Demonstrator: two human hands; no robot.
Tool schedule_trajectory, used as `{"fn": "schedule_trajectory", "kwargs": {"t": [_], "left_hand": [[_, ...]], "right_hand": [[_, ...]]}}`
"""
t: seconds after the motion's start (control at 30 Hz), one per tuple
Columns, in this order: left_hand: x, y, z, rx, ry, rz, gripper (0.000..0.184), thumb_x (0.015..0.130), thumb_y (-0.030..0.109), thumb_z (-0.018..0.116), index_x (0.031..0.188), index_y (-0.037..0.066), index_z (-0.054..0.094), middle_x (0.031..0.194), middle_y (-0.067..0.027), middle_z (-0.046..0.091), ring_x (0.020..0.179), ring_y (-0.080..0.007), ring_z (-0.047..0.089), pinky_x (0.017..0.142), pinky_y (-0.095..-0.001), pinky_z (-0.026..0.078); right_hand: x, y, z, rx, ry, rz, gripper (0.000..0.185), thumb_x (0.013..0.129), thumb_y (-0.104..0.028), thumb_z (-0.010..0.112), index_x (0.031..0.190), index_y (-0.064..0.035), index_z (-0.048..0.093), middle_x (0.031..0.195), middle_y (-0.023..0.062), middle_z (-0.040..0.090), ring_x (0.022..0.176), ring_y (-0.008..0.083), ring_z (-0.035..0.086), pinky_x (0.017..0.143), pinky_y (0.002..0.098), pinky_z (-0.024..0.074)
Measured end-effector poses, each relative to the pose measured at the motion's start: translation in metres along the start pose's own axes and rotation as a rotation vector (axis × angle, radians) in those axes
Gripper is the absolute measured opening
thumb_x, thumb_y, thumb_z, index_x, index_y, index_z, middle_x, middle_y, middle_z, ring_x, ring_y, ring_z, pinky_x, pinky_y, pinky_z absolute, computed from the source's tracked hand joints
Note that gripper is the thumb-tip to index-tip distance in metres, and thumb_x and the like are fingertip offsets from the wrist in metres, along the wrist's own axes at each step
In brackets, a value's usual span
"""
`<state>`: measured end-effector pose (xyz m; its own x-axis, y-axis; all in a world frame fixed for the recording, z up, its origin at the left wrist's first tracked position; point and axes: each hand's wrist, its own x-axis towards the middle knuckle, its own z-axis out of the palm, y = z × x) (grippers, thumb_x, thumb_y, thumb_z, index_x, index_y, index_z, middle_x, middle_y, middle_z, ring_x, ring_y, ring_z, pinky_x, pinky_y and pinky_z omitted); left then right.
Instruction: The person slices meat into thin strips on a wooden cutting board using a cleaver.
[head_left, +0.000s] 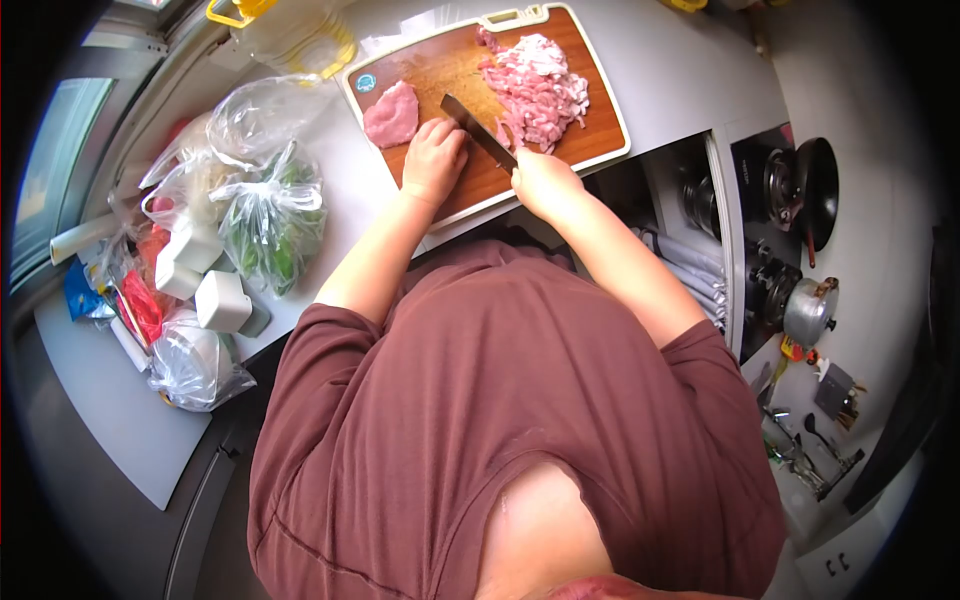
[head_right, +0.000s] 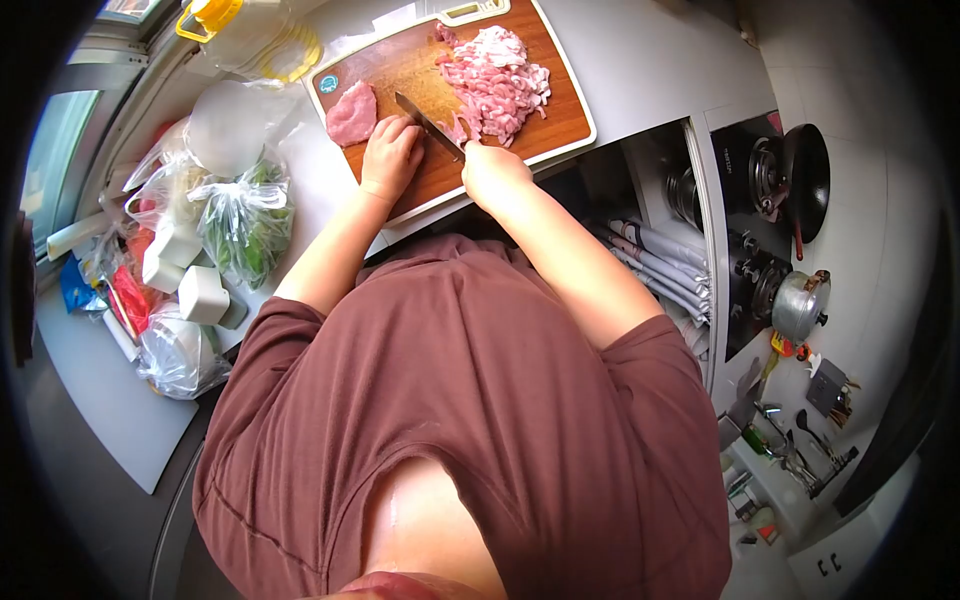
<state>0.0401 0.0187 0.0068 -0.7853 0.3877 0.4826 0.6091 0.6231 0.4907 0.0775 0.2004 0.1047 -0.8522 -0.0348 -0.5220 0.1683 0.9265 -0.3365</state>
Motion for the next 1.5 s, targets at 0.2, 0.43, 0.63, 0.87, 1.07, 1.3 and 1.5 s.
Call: {"fn": "schedule_trajectory", "kwargs": {"t": [0.2, 0.43, 0.63, 0.87, 1.07, 1.3, 1.5], "left_hand": [[0.001, 0.003, -0.006, -0.073, -0.028, 0.061, 0.021, 0.069, 0.008, 0.069, 0.089, 0.006, 0.063, 0.096, -0.01, 0.063, 0.095, -0.0312, 0.059, 0.088, -0.0408, 0.05], [-0.007, 0.019, -0.017, -0.245, -0.13, -0.045, 0.029, 0.077, 0.002, 0.065, 0.105, 0.005, 0.061, 0.109, -0.0141, 0.064, 0.105, -0.0327, 0.06, 0.093, -0.0407, 0.048], [-0.003, 0.018, -0.028, -0.17, -0.054, -0.118, 0.031, 0.079, 0.003, 0.066, 0.109, 0.006, 0.06, 0.108, -0.0124, 0.065, 0.1, -0.0306, 0.062, 0.088, -0.0401, 0.05], [0.009, 0.016, -0.008, -0.031, -0.065, -0.153, 0.02, 0.082, 0.014, 0.07, 0.099, 0.007, 0.063, 0.085, -0.0073, 0.066, 0.086, -0.0297, 0.062, 0.076, -0.0398, 0.049], [0.013, 0.017, -0.014, -0.084, -0.034, 0.048, 0.016, 0.078, 0.007, 0.069, 0.094, 0.009, 0.066, 0.096, -0.0067, 0.067, 0.09, -0.0277, 0.063, 0.082, -0.0394, 0.05], [0.016, 0.022, -0.023, -0.155, -0.053, 0.063, 0.02, 0.077, 0.004, 0.068, 0.096, 0.009, 0.067, 0.101, -0.0078, 0.066, 0.096, -0.0291, 0.063, 0.084, -0.0398, 0.051], [0.012, 0.014, -0.007, -0.106, -0.054, 0.109, 0.016, 0.077, 0.006, 0.069, 0.092, 0.008, 0.066, 0.101, -0.0085, 0.066, 0.096, -0.0296, 0.063, 0.083, -0.0404, 0.052]], "right_hand": [[0.049, -0.04, 0.01, -0.066, 0.069, -0.025, 0.025, 0.091, -0.015, 0.049, 0.105, -0.0062, 0.068, 0.103, 0.0227, 0.069, 0.1, 0.0374, 0.067, 0.086, 0.0468, 0.0528], [0.045, -0.005, -0.016, 0.08, 0.091, 0.003, 0.026, 0.09, -0.021, 0.052, 0.107, -0.0047, 0.064, 0.105, 0.0245, 0.067, 0.1, 0.0393, 0.065, 0.088, 0.0487, 0.0499], [0.008, 0.018, -0.026, 0.2, 0.12, -0.111, 0.031, 0.093, -0.027, 0.051, 0.103, 0.0007, 0.061, 0.099, 0.0281, 0.066, 0.096, 0.0442, 0.063, 0.086, 0.0508, 0.0486], [0.013, 0.013, 0.001, 0.185, 0.146, -0.082, 0.026, 0.093, -0.024, 0.051, 0.099, 0.0001, 0.06, 0.092, 0.0268, 0.066, 0.09, 0.0445, 0.063, 0.082, 0.0513, 0.0491], [-0.006, 0.009, -0.021, 0.185, 0.148, -0.073, 0.023, 0.092, -0.022, 0.051, 0.096, -0.0003, 0.059, 0.089, 0.0262, 0.066, 0.087, 0.0445, 0.064, 0.08, 0.0512, 0.0497], [-0.022, 0.003, -0.018, 0.105, 0.141, -0.055, 0.018, 0.087, -0.016, 0.052, 0.095, -0.0014, 0.059, 0.087, 0.0243, 0.068, 0.085, 0.0423, 0.066, 0.079, 0.0497, 0.0512], [-0.024, 0.001, -0.013, 0.079, 0.106, -0.065, 0.018, 0.085, -0.013, 0.052, 0.097, -0.0001, 0.058, 0.085, 0.0243, 0.068, 0.085, 0.0406, 0.067, 0.077, 0.0477, 0.0528]]}}
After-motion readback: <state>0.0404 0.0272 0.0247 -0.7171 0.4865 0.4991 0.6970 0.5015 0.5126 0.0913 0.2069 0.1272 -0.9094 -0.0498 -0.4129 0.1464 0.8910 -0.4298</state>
